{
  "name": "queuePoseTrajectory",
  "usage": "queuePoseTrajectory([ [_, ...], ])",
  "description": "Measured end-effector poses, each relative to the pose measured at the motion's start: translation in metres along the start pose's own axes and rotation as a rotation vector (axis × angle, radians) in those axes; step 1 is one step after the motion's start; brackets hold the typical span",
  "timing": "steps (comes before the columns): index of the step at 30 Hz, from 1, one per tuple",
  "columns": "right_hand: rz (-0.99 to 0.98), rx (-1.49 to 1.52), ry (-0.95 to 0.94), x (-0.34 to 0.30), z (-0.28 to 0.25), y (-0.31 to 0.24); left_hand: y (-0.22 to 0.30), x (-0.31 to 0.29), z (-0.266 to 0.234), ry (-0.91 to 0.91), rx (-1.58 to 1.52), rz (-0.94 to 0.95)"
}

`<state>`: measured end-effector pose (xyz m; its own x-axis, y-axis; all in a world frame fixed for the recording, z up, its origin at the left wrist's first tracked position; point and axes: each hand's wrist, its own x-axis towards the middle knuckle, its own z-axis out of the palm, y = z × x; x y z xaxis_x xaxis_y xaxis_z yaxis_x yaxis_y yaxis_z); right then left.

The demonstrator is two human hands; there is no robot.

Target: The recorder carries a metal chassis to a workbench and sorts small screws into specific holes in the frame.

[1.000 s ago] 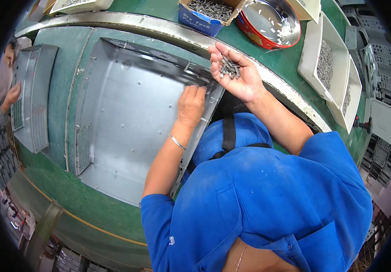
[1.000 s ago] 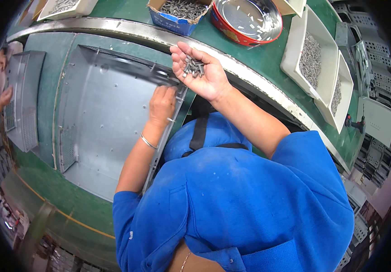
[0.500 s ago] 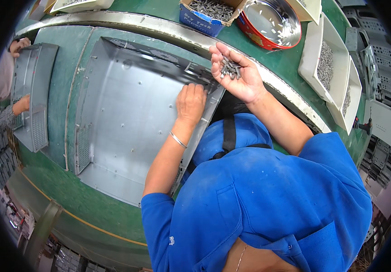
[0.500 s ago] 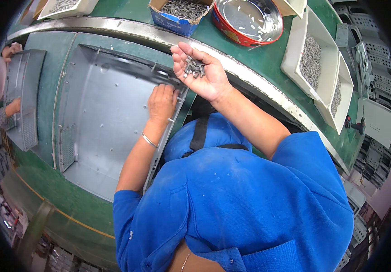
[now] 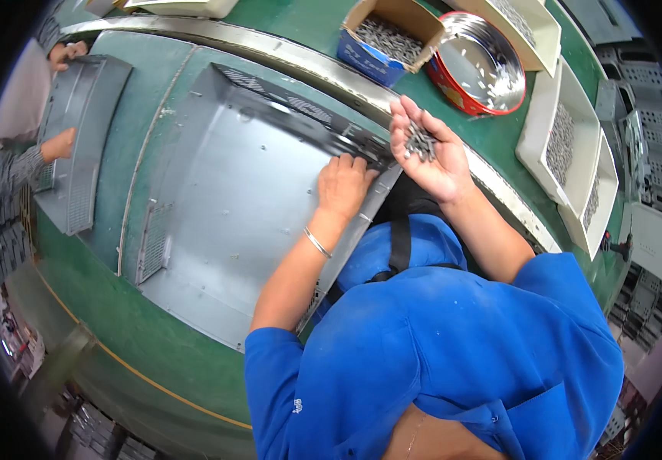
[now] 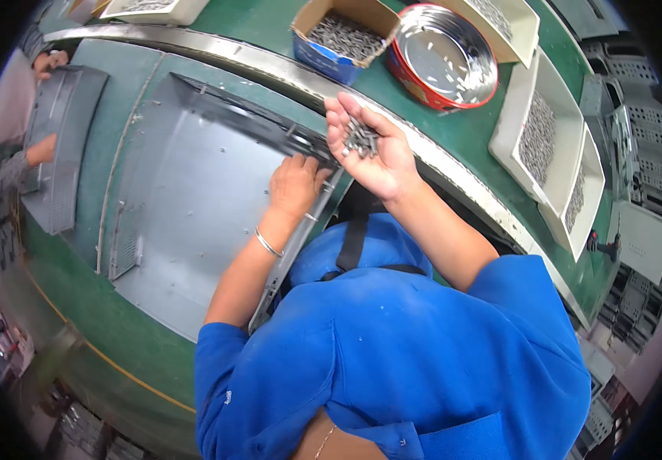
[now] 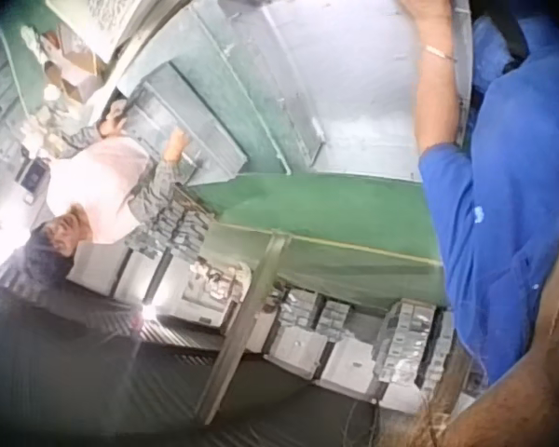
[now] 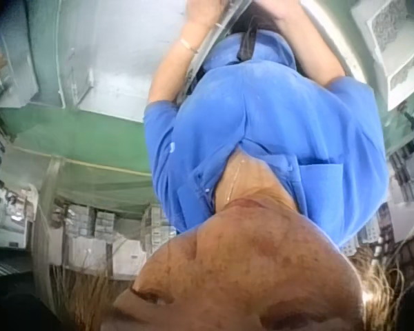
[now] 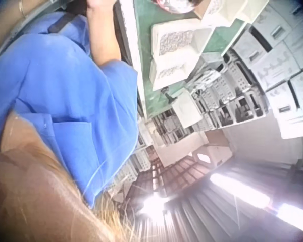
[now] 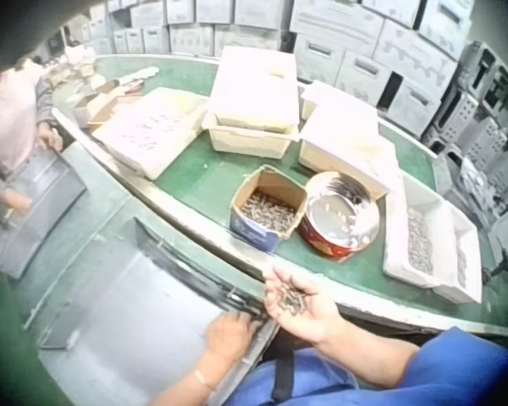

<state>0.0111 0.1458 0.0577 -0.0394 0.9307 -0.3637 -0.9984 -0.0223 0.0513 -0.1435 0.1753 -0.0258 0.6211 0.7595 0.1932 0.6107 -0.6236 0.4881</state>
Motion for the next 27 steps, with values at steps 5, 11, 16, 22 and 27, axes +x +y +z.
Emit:
queuePoseTrajectory([
  [5, 0.125, -0.036, 0.026, 0.003, 0.013, 0.023, -0.025, -0.002, -0.046, -0.114, -0.651, -0.44],
  [11, 0.349, -0.133, 0.066, 0.028, 0.017, 0.071, -0.022, -0.004, -0.094, 0.329, -1.019, -0.574],
  [16, 0.417, -0.193, 0.125, 0.038, 0.03, 0.099, -0.031, -0.017, -0.124, 0.556, -0.763, -0.392],
  [22, 0.533, -0.11, 0.093, 0.052, 0.018, 0.11, -0.04, -0.022, -0.146, 0.409, -0.35, -0.225],
  [27, 0.574, -0.199, 0.083, 0.06, 0.024, 0.122, -0.046, -0.027, -0.143, 0.364, -0.246, -0.2],
])
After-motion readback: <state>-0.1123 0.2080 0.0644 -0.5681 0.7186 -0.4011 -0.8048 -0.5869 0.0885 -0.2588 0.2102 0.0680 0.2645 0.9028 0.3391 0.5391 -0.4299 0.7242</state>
